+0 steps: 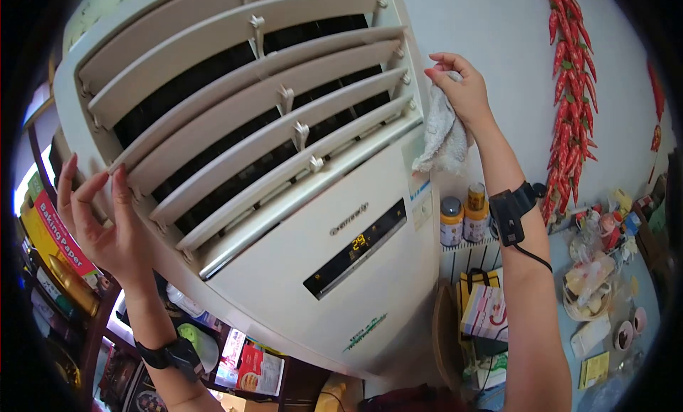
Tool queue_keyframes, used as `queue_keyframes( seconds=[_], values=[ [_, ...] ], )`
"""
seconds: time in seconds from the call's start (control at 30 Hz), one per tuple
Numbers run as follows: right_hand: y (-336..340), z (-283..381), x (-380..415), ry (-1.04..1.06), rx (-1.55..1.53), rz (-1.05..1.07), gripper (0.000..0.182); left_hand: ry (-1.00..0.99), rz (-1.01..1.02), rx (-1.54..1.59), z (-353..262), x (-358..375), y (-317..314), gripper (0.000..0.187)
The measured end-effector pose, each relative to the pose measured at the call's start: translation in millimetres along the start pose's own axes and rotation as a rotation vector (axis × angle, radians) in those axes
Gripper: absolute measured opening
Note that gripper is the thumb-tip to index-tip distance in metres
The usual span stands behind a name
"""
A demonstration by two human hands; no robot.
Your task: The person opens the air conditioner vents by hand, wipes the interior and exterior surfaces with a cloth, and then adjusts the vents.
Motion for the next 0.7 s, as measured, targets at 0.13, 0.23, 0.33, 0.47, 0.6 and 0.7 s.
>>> queue_keyframes(
  seconds=[0.13,0.23,0.33,0.47,0.6,0.7],
  values=[
    [13.9,-11.3,58.9,-0.218,0.038,0.050,0.022,-0.058,-0.019,-0.037,1.4,-1.2,2.0,0.014],
    [13.1,-8.1,111.1,-0.352,-0.035,0.094,0.017,-0.080,-0.020,-0.107,5.7,-1.2,3.0,0.016],
    [4.4,-1.4,157.3,-0.445,-0.129,0.125,0.016,-0.104,-0.009,-0.070,12.7,-1.6,3.0,0.017],
    [-9.2,13.4,199.0,-0.479,-0.193,0.123,0.013,-0.087,-0.019,-0.093,11.0,-0.8,4.1,0.019],
    [-17.3,22.4,226.2,-0.552,-0.174,0.094,0.012,-0.084,-0.050,-0.063,3.9,2.0,5.0,0.024],
    [-21.5,28.0,239.5,-0.609,-0.211,0.080,0.011,-0.081,-0.048,-0.064,-9.1,6.1,6.5,0.025]
  ],
)
Point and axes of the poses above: each hand's wrist, its own x-axis away from the middle knuckle, its own y-axis out of the back of the hand, z = x × y, the point moved 6 cm from there along -x, towards the middle knuckle, and after that the axes turned 8 degrees about y, right-handed, at the moved point
